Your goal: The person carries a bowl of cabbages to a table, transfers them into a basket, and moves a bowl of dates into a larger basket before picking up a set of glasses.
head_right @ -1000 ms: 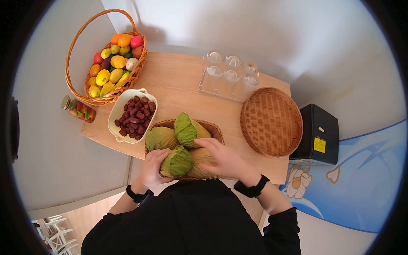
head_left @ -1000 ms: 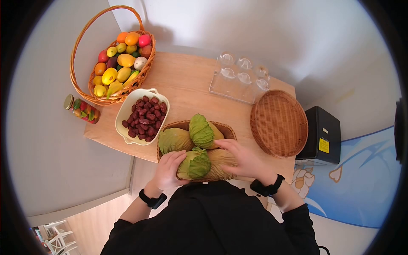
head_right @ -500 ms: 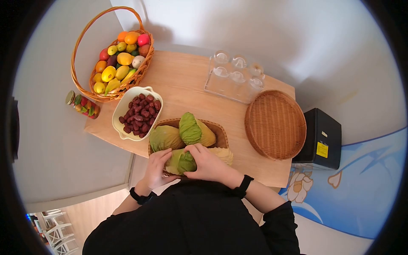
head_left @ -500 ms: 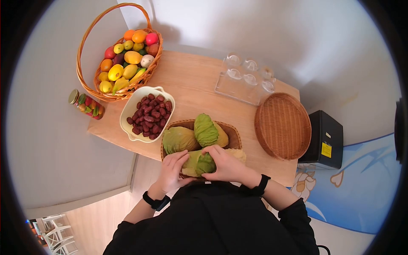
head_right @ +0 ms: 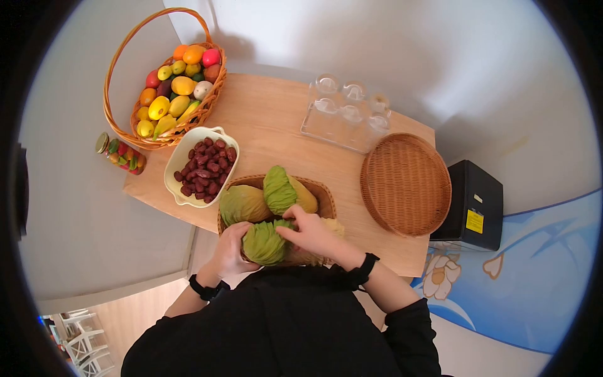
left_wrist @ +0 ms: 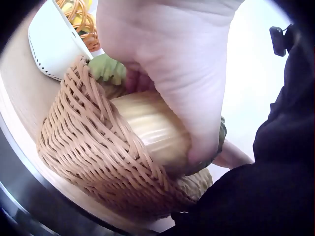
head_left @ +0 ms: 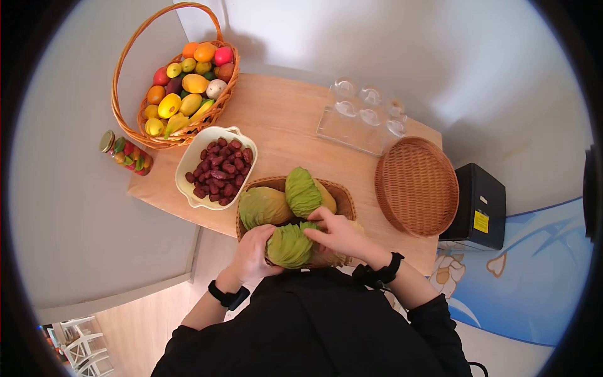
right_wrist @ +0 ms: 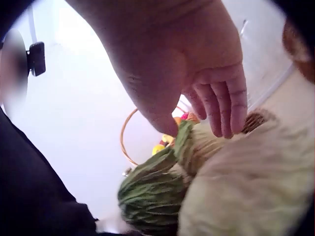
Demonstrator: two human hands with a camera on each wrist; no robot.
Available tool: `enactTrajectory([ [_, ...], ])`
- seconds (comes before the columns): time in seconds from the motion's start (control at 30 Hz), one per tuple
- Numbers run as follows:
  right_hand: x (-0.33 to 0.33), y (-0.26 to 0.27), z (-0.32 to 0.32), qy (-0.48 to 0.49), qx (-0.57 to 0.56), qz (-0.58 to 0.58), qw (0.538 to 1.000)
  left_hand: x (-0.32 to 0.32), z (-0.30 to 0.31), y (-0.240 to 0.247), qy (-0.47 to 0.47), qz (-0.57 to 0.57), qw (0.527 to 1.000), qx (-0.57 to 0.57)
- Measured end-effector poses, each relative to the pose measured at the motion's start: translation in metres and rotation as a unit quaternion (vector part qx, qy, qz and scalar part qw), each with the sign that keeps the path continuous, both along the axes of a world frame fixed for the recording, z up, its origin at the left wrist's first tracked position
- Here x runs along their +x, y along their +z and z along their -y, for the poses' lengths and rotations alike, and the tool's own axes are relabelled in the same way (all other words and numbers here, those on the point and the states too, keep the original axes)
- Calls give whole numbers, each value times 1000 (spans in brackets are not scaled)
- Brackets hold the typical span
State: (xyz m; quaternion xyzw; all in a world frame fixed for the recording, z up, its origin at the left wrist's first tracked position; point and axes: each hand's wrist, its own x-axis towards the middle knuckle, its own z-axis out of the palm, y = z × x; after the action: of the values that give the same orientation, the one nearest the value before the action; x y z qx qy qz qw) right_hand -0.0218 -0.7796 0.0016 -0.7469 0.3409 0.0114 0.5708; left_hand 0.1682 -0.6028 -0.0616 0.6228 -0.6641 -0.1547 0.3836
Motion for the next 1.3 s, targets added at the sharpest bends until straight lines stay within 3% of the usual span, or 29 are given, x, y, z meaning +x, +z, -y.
enactTrajectory([
  [0.1, -28, -3, 17, -7, -46, 45, 998, 7, 7, 14, -24, 26, 999, 26],
  [0.17, -48, 11, 25, 34, -241, -12, 970, 7, 11, 27, -28, 56, 998, 31],
  [0.3, -79, 7, 17, 169, -301, -12, 939, 6, 12, 25, -36, 111, 992, 50],
  [0.5, -76, -5, -6, 185, -397, -45, 898, 2, 6, 23, -22, 103, 992, 70],
  [0.63, -69, -9, -4, 171, -366, -25, 914, 0, 0, 5, -27, 111, 993, 32],
  [0.73, -64, -8, -4, 178, -392, -26, 902, -6, -1, -1, 7, 109, 994, -13],
  [0.93, -55, -11, 4, 176, -342, -78, 920, -10, -2, -4, 74, 104, 991, -40],
  [1.1, -54, -14, 2, 161, -338, 9, 927, -4, -6, -7, 51, 68, 994, -73],
  [1.3, -65, -15, 0, 161, -258, -21, 952, 5, -6, 4, 18, 40, 996, -77],
])
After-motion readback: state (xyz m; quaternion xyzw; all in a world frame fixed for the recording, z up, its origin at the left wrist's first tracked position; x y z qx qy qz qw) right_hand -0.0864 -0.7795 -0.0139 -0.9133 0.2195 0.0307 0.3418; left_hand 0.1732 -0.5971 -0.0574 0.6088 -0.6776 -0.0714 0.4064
